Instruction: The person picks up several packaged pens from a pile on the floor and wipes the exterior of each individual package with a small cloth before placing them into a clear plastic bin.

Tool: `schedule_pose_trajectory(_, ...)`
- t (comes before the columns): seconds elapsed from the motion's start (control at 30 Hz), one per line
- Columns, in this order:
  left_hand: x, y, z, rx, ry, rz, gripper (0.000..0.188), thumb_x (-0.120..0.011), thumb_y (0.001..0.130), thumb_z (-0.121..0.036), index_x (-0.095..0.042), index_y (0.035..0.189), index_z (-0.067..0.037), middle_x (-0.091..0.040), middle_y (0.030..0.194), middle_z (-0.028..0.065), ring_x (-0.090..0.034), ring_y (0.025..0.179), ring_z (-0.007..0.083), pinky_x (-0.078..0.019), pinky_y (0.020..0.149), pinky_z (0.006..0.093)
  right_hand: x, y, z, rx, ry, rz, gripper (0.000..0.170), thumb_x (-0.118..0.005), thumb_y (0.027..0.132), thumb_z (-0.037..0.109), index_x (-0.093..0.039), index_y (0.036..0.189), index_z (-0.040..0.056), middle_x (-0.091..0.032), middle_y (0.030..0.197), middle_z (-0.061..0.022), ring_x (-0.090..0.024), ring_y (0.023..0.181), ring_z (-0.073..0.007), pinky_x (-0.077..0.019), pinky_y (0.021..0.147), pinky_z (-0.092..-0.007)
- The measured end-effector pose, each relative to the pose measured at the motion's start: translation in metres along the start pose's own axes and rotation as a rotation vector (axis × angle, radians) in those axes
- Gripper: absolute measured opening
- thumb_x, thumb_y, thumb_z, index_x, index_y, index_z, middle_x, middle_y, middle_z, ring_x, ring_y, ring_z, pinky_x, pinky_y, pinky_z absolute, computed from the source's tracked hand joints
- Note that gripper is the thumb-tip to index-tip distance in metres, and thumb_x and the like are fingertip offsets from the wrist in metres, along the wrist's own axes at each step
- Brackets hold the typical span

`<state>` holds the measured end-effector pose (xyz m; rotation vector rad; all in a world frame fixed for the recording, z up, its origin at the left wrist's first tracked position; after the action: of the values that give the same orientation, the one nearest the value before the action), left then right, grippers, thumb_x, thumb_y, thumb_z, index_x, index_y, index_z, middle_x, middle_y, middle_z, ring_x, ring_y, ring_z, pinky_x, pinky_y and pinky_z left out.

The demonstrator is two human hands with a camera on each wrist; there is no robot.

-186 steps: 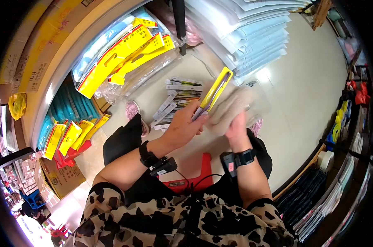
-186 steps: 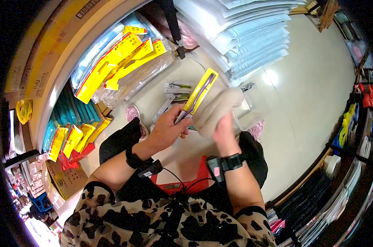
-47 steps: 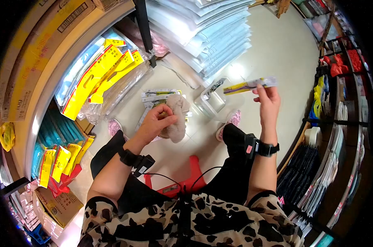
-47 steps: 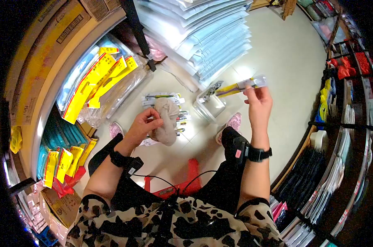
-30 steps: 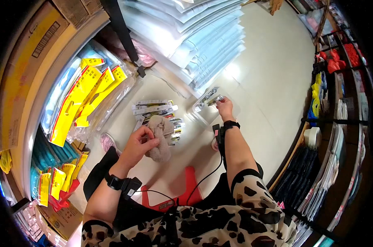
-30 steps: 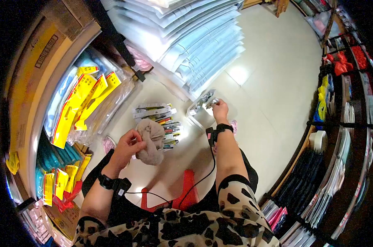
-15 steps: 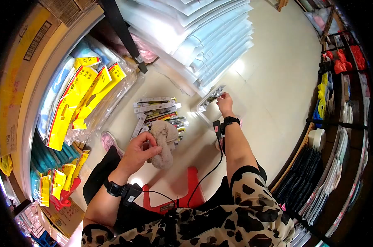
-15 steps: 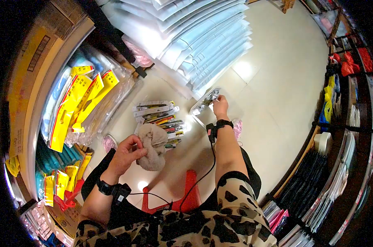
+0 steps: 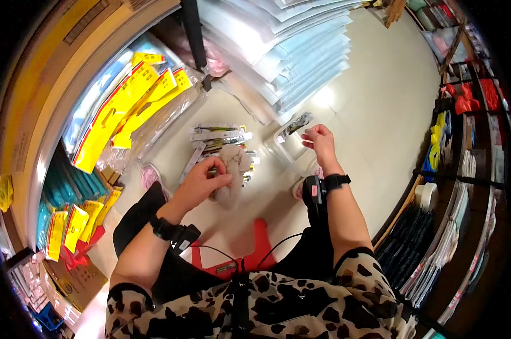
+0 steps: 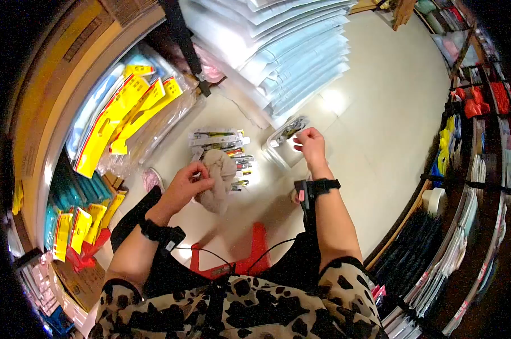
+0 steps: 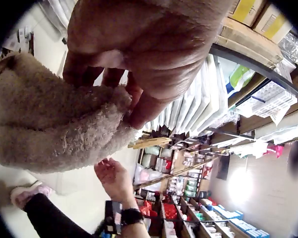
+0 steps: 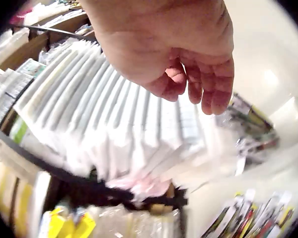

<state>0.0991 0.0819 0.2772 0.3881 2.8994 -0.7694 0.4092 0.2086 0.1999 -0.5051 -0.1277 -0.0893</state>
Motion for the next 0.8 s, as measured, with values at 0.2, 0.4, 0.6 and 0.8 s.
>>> schedule_pose_trajectory(0.2,-0.011,-0.002,0.018,-0.107,-0.035,0.043,0.016,-0.065,0.081,-0.017,-0.053,0.085,-0.008,-0.053,0.08,-0.0016,-0.049,0.07,0.0059,-0.0404,0.058,0.0214,-0.093,-0.131,0.013,-0.058,0.125,0.446,0.014,-0.057,0.086,0.014,-0.05,0.095,0.0056,-0.058,0.097,-0.0052,-0.056,0.092,-0.014,-0.0463,0.078,-0.0284)
schedule_pose_trajectory(0.4,-0.039,-0.02,0.015,0.072,-0.384,0.23,0.038,-0.059,0.084,-0.012,-0.046,0.119,-0.011,-0.054,0.106,0.0058,-0.058,0.082,0.0147,-0.0507,0.071,0.0277,-0.126,-0.166,-0.017,-0.214,0.289,0.515,0.053,-0.059,0.086,0.03,-0.039,0.124,-0.0007,-0.055,0.11,-0.0083,-0.054,0.096,-0.0166,-0.0437,0.084,-0.0281)
schedule_pose_trajectory(0.6,0.05,0.02,0.101,0.183,-0.165,-0.227,0.032,-0.058,0.085,-0.011,-0.049,0.116,-0.008,-0.057,0.098,0.0079,-0.059,0.076,0.015,-0.0515,0.064,0.0277,-0.111,-0.138,-0.019,-0.353,0.513,0.51,0.04,-0.054,0.086,0.023,-0.048,0.117,-0.0009,-0.057,0.111,-0.0099,-0.056,0.1,-0.0199,-0.0444,0.087,-0.0327)
schedule_pose_trajectory(0.8,0.156,0.046,0.255,0.287,0.651,-0.539,0.034,-0.064,0.074,-0.015,-0.055,0.105,-0.003,-0.061,0.09,0.0124,-0.061,0.08,0.024,-0.0495,0.07,0.0319,-0.111,-0.138,0.004,-0.242,0.415,0.427,0.032,-0.055,0.085,0.014,-0.051,0.114,0.0023,-0.059,0.104,-0.0062,-0.056,0.094,-0.0151,-0.0451,0.081,-0.0282)
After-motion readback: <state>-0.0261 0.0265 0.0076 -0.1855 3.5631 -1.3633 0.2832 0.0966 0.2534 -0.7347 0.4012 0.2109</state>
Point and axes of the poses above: each hand's wrist, its own y-axis towards the middle knuckle, its own x-axis out of the back of the hand, z = x × y, the point moved 6 cm from there along y, towards the middle knuckle
